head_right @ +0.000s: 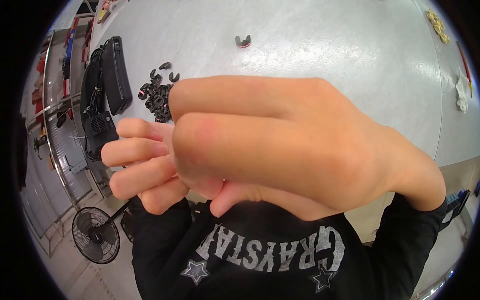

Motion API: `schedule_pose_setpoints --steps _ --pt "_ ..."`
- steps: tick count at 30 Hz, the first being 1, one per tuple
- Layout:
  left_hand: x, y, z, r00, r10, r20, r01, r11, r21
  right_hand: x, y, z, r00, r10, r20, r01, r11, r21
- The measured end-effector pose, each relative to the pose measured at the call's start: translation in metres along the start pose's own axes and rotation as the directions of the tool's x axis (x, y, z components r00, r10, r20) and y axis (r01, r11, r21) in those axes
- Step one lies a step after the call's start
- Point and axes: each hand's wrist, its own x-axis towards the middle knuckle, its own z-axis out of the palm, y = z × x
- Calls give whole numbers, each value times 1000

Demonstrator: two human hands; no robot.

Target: The person applies glue to miniature figurine pieces with a dispenser bottle and attaches them onto figurine heads by hand. The person also wipes their fingers with a cloth and rolls protective finger cots onto their fingers.

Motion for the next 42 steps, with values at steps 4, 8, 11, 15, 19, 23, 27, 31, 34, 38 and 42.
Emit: schedule_pose_setpoints --steps 4,8,11,15,19,23,27,31,34,38,42 --pt "10 -4 5 999 -8 49 9 999 -33 1 0 0 999 31 29 -31 1000 1" --pt "3 3 -4 678 -657 331 734 579 -355 2 -2 1 998 55 1 -55 998 33" --pt "12 0 10 365 -751 551 846 21 -532 2 2 -3 999 -8 -43 11 998 68" --pt "11 -5 11 252 -481 840 785 -406 -468 2 11 -5 990 -91 -107 104 987 124" --pt "16 -5 10 201 -458 866 811 -418 -409 0 14 8 977 -115 -180 140 981 133" --pt "19 -2 12 143 -428 892 829 -441 -344 1 14 5 982 -147 -116 157 984 83" --pt "5 -3 13 182 -355 917 816 -466 -342 1 -1 2 998 -13 -56 13 1000 7" --pt "3 -2 13 167 -339 926 829 -460 -318 2 -6 5 997 6 -71 -12 997 -79" --pt "-3 -2 15 180 -352 919 837 -436 -331 1 -10 1 998 68 -17 -69 993 -90" --pt "-12 -1 17 207 -384 900 853 -379 -358 12 -29 9 983 165 -83 -174 977 -120" --pt "0 -3 15 190 -380 905 825 -438 -358 13 -38 12 946 291 -141 -301 952 -52"
